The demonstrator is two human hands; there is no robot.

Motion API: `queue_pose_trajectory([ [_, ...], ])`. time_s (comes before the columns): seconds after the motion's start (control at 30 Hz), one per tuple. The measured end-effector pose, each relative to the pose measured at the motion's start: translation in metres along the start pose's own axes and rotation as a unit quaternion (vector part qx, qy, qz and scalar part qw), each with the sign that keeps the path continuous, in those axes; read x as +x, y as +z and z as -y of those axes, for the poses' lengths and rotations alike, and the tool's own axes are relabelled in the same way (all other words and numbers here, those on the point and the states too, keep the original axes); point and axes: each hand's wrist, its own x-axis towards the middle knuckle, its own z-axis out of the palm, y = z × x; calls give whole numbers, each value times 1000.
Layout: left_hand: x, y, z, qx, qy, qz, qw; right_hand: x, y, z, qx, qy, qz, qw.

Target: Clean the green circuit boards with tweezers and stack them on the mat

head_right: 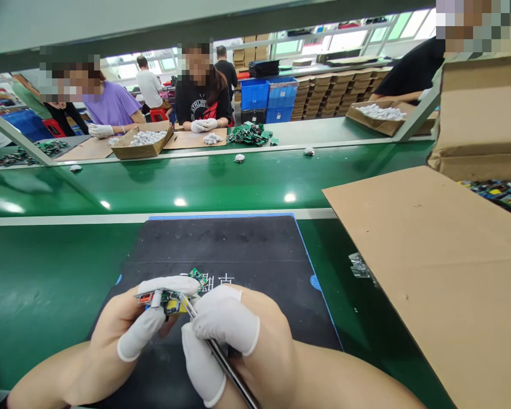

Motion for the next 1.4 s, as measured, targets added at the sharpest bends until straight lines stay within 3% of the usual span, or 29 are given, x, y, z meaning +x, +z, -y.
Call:
queue_pose_trajectory([
  [0.23, 1, 0, 2, -41, 4, 5, 999, -7, -7, 1, 7, 24, 12, 1000],
  [0.37, 0, 0, 4, -34, -2, -14, 999, -7, 1, -6, 35, -25, -31, 999],
  [0.53, 0, 1, 2, -39, 3, -16, 999, -2, 4, -8, 61, -32, -17, 997],
  [0.6, 0, 1, 2, -41, 0, -11, 999, 1, 2, -2, 84, 12, -40, 996],
  [0.67, 0, 1, 3, -42, -3, -11, 999, 4, -2, 4, 110, 98, -36, 988],
  [0.77, 0, 1, 5, -49, -3, -13, 999, 7, -9, 6, 192, 203, 24, 960],
  [0.97, -1, 2, 8, -64, -14, 4, 998, 8, -15, -1, 329, 291, 46, 897],
  [1.2, 1, -2, 10, -60, -34, 7, 998, 11, -20, 5, 257, 296, 7, 920],
  [1.4, 0, -2, 10, -85, -48, 18, 995, 14, -22, 2, 252, 207, 46, 944],
])
